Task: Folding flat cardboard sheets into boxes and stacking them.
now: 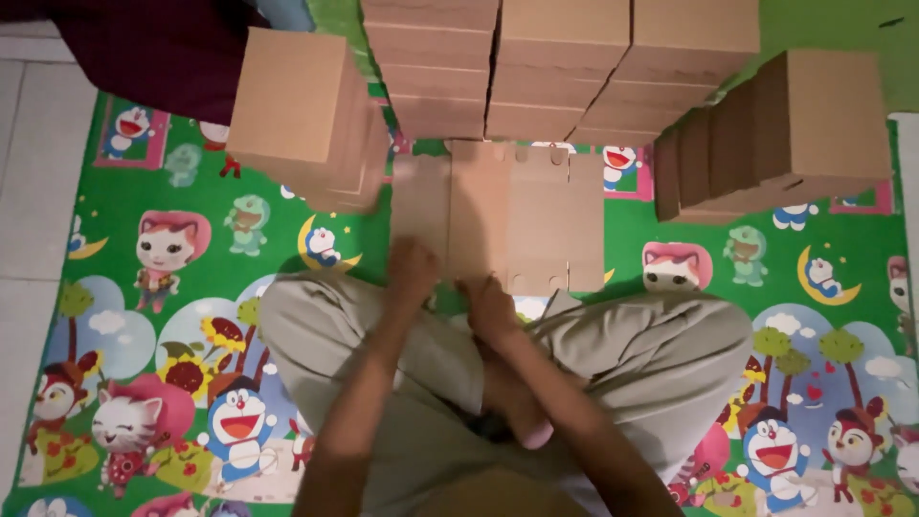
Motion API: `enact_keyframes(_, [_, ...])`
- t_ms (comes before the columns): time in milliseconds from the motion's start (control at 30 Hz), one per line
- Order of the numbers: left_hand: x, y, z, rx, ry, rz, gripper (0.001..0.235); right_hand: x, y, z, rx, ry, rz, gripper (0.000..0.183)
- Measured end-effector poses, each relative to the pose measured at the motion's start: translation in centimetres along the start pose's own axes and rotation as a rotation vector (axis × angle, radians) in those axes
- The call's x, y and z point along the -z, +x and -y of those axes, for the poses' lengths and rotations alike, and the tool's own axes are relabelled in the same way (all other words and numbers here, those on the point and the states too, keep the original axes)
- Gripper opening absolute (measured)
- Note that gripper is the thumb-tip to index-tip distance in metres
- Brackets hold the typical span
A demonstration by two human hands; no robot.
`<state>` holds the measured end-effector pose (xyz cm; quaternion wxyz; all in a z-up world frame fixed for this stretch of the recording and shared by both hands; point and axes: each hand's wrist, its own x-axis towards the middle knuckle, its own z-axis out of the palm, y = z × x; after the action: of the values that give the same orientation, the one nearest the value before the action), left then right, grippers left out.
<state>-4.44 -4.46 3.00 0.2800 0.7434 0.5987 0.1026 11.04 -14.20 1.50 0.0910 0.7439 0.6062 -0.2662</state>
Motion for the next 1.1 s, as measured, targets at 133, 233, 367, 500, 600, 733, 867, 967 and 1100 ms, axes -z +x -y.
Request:
enact_keyframes(133, [-8.4, 4.3, 7.0, 0.262, -0.109, -0.330, 0.073, 4.6, 1.8, 1.6, 0.050, -0.072, -0.150, 0.043])
enact_keyframes(233, [-7.1, 3.9, 5.5, 0.329, -0.212, -0.288, 0.080, 10.1, 0.5, 4.5, 0.007, 0.121, -0.096, 0.065])
enact_keyframes(367, [-6.5, 2.7, 4.8, 0.239, -0.117, -0.319, 0.070, 7.8, 4.6, 5.2, -0.053, 0.097, -0.089, 0.081])
enact_keyframes(500, [-1.7, 0.1, 0.8, 0.043, -0.174, -0.419, 0.046, 6.8, 5.8, 4.2, -0.028, 0.005, -0.106, 0.086])
enact_keyframes(600, [2.5, -1.8, -3.0, -0.085, -0.250, -0.436, 0.033, 9.1, 3.4, 1.8, -0.017, 0.054, -0.166, 0.082])
enact_keyframes(733, [1.5, -1.6, -2.8, -0.074, -0.084, -0.128, 0.039, 15.8, -3.3, -1.3, -0.035, 0.206, -0.207, 0.087])
enact_keyframes(867, [-5.5, 1.3, 1.3, -0.132, 0.183, -0.068, 0.053, 12.6, -2.3, -10.1, 0.033, 0.299, -0.422, 0.059])
enact_keyframes(967, [-8.9, 5.7, 4.5, -0.274, 0.452, -0.356, 0.058, 13.7, -0.3, -11.6, -0.311, 0.750, -0.115, 0.081])
enact_keyframes(1100, [-9.7, 10.8, 5.6, -0.296, 0.627, -0.229, 0.074, 10.8, 3.4, -14.4, -0.170, 0.435, -0.006, 0.064])
